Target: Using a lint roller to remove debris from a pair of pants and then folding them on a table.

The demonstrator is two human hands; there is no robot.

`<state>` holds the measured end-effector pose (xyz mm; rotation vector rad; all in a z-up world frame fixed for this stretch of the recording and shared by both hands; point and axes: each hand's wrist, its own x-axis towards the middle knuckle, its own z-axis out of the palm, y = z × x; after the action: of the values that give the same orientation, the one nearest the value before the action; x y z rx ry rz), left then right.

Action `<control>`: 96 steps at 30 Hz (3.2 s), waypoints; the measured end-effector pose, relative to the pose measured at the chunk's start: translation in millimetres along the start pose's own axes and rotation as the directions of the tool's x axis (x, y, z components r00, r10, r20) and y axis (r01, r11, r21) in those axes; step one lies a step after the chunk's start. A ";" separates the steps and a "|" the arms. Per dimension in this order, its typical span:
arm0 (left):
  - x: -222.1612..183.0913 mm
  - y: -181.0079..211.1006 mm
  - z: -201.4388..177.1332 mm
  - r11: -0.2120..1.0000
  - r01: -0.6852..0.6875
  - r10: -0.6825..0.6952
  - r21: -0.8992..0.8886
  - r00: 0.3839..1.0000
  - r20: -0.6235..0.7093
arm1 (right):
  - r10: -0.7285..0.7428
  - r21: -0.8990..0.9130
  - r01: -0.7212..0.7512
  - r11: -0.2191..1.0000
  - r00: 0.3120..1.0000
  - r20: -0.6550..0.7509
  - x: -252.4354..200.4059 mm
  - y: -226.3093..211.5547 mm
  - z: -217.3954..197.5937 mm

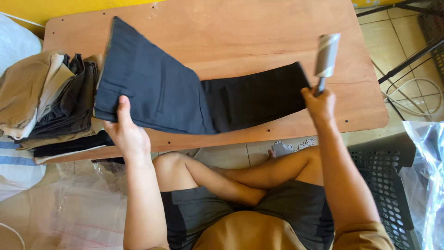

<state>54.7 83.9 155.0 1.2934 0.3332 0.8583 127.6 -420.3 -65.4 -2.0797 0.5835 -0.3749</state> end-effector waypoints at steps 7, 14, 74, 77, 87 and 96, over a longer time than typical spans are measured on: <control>-19.3 -81.9 -46.6 0.873 0.403 -0.394 -0.277 0.915 0.090 | -0.135 -0.181 0.119 0.976 0.988 -0.074 15.6 16.7 -128.8; -45.7 -149.2 -88.9 0.787 0.580 -0.606 0.209 0.791 0.087 | -0.306 -0.647 0.177 0.742 0.948 -0.092 -11.0 47.6 -153.4; -15.4 -137.3 -60.3 0.637 -0.505 0.457 0.582 0.856 0.242 | -0.749 -0.355 0.905 0.233 0.400 0.528 -123.9 -193.9 107.2; -15.5 -141.4 -59.8 0.641 -0.506 0.471 0.577 0.853 0.225 | -0.739 -0.092 0.957 0.274 0.271 0.617 -147.1 -202.4 105.6; -13.6 -136.8 -52.8 0.649 -0.528 0.473 0.548 0.844 0.253 | -0.680 -0.181 0.957 0.225 0.288 0.675 -140.0 -202.9 110.7; -14.0 -127.3 -45.6 0.623 -0.558 0.485 0.548 0.826 0.288 | -0.532 -0.247 0.847 0.471 0.496 0.686 -166.5 -194.4 94.8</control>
<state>62.2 102.2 20.4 2.1184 0.1337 1.2214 83.0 -172.9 41.0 -2.8015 -0.7099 -0.0608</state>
